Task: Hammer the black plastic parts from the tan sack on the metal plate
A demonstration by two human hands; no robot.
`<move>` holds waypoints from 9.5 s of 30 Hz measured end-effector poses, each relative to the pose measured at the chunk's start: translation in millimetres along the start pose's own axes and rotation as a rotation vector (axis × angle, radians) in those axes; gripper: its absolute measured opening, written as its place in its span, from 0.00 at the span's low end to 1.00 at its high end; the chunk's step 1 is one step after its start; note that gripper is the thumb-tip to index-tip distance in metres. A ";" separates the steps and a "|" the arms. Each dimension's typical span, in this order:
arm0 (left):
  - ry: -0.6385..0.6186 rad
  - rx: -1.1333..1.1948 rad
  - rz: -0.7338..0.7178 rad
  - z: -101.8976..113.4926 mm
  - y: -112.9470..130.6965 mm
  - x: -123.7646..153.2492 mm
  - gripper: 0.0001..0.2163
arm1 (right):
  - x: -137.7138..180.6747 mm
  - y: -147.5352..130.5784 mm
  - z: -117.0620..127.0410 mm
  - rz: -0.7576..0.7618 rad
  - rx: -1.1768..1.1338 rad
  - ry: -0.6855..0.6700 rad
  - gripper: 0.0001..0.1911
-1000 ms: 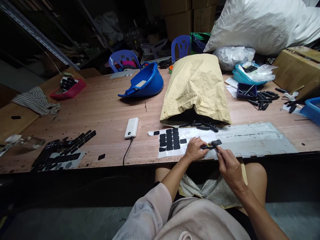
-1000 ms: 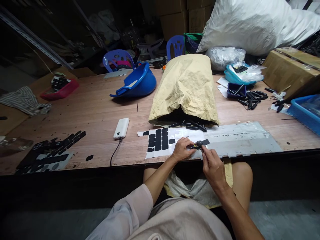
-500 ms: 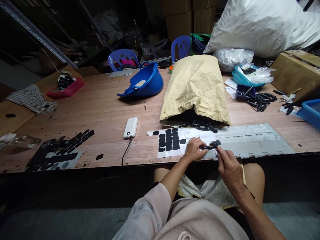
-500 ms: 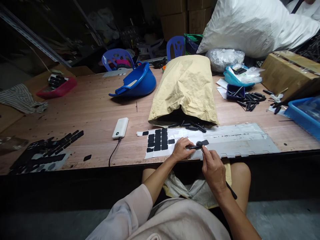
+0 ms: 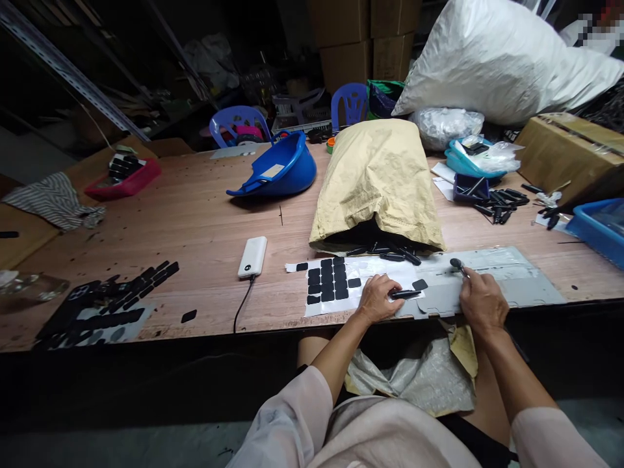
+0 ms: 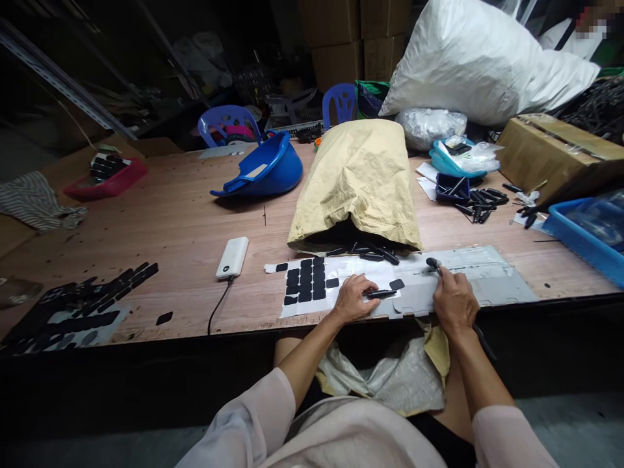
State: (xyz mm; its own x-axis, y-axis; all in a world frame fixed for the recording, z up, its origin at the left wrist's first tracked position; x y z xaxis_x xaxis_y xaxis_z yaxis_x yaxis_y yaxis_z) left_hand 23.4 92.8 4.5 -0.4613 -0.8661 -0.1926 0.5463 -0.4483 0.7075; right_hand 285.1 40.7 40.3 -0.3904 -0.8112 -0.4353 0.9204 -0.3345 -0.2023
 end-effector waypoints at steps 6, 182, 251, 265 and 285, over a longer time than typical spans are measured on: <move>-0.031 -0.005 0.002 -2.4 -3.6 0.9 0.07 | -10.3 1.7 -20.8 -0.027 0.123 -0.018 0.18; -0.125 -0.435 -0.073 -6.3 32.9 -88.0 0.09 | -22.2 -23.1 -32.4 -0.011 0.230 -0.095 0.20; -0.007 -0.025 -0.011 4.0 -3.4 10.5 0.06 | 111.0 -107.4 31.5 0.307 -0.582 -0.079 0.19; 0.005 0.030 0.004 4.6 -5.1 7.9 0.05 | 106.3 -96.3 28.1 0.264 -0.550 -0.052 0.18; 0.003 0.007 -0.010 7.5 -0.4 10.8 0.07 | -16.9 -6.0 -23.4 0.007 0.171 -0.073 0.18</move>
State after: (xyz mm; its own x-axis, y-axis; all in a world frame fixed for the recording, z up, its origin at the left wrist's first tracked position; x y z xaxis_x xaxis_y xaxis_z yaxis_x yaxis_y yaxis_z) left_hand 12.9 85.3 7.3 -0.4644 -0.8623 -0.2019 0.5366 -0.4553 0.7105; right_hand 285.8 67.7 28.3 -0.3869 -0.8447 -0.3698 0.9155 -0.3999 -0.0443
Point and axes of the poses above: each hand's wrist, its own x-axis away from the middle knuckle, its own z-axis out of the back of the hand, y = z × x, the point moved 7 cm from there along -x, towards the middle knuckle, and after that the axes turned 4 degrees about x, right-handed, at the moved point
